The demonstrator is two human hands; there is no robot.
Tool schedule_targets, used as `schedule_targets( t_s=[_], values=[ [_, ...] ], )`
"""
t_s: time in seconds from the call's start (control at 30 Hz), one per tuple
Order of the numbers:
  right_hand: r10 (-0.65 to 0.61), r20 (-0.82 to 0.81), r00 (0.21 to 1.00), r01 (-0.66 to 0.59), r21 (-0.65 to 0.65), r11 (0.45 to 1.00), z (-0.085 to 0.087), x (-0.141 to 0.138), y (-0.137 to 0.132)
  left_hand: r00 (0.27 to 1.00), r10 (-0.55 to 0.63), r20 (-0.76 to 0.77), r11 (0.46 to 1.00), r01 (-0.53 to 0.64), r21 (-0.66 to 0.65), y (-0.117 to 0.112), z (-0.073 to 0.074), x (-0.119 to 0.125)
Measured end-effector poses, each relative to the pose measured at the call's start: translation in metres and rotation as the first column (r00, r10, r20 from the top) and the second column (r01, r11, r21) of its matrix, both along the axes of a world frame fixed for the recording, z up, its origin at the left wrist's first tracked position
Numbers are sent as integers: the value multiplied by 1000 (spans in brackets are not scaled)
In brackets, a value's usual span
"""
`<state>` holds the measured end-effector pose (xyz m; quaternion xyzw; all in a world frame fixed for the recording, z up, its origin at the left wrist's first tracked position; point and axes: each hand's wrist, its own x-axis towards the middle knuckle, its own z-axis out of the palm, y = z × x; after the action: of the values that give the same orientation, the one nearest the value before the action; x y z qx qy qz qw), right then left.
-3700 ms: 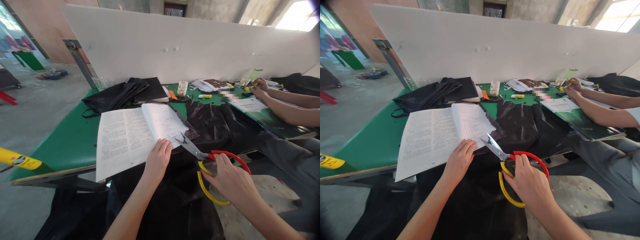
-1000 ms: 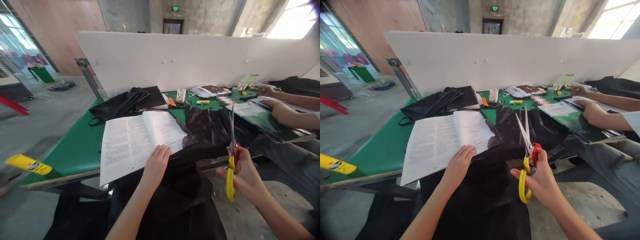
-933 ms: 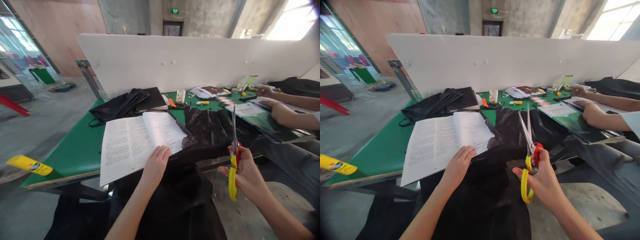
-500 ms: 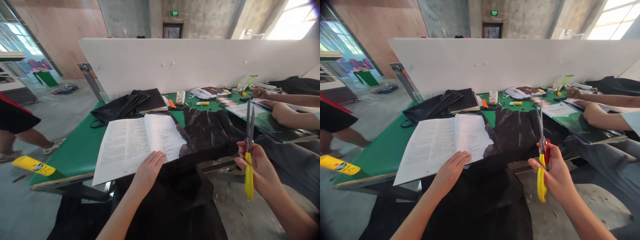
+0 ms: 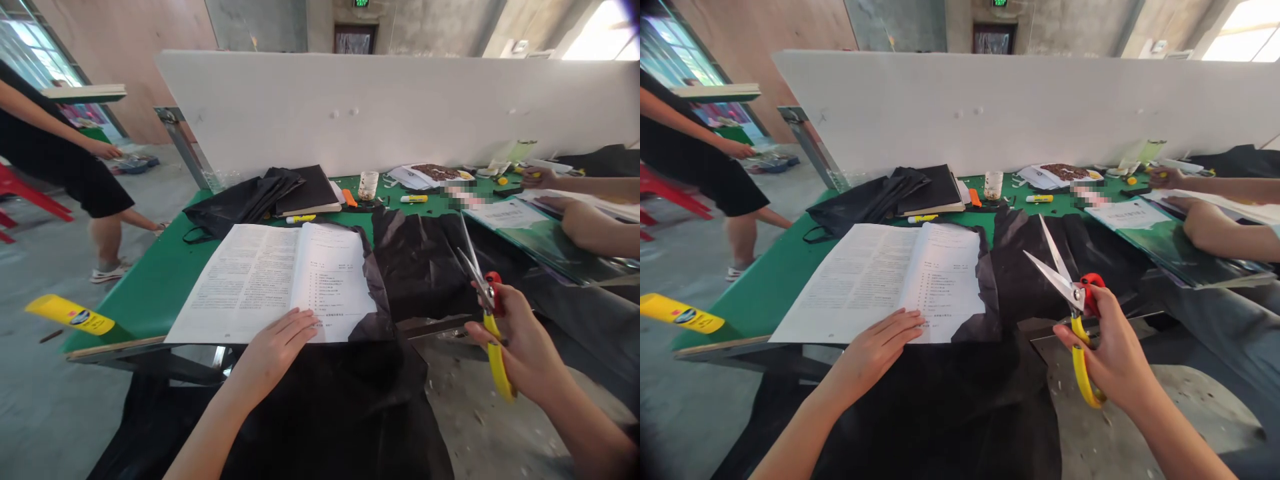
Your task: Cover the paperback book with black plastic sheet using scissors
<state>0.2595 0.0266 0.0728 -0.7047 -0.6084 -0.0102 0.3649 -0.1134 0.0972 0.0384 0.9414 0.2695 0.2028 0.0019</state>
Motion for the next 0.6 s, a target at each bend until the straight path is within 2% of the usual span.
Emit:
schedule_targets(
  t_s=[0.1,0.2,0.3,0.47,0.6],
  values=[
    [28,-26,999,-29,-61,998,-3,3,1,1000,0,-16,1000,0,2,-2,1,-3],
    [40,-104,994,-49,-88,995,-5,2,6,1000,1,-26,998,0,58,-3,1,-1],
    [29,-91,995,-40,-113,993,-7,-1,12,997,4,-77,998,2,70,-5,6,2],
    [26,-81,996,-37,-133,990,-4,-3,26,990,20,-139,999,-23,-22,3,30,2],
    [-33,-48,998,26,-133,991,5,1,51,980,95,-174,983,-120,-138,38,51,4]
  ],
)
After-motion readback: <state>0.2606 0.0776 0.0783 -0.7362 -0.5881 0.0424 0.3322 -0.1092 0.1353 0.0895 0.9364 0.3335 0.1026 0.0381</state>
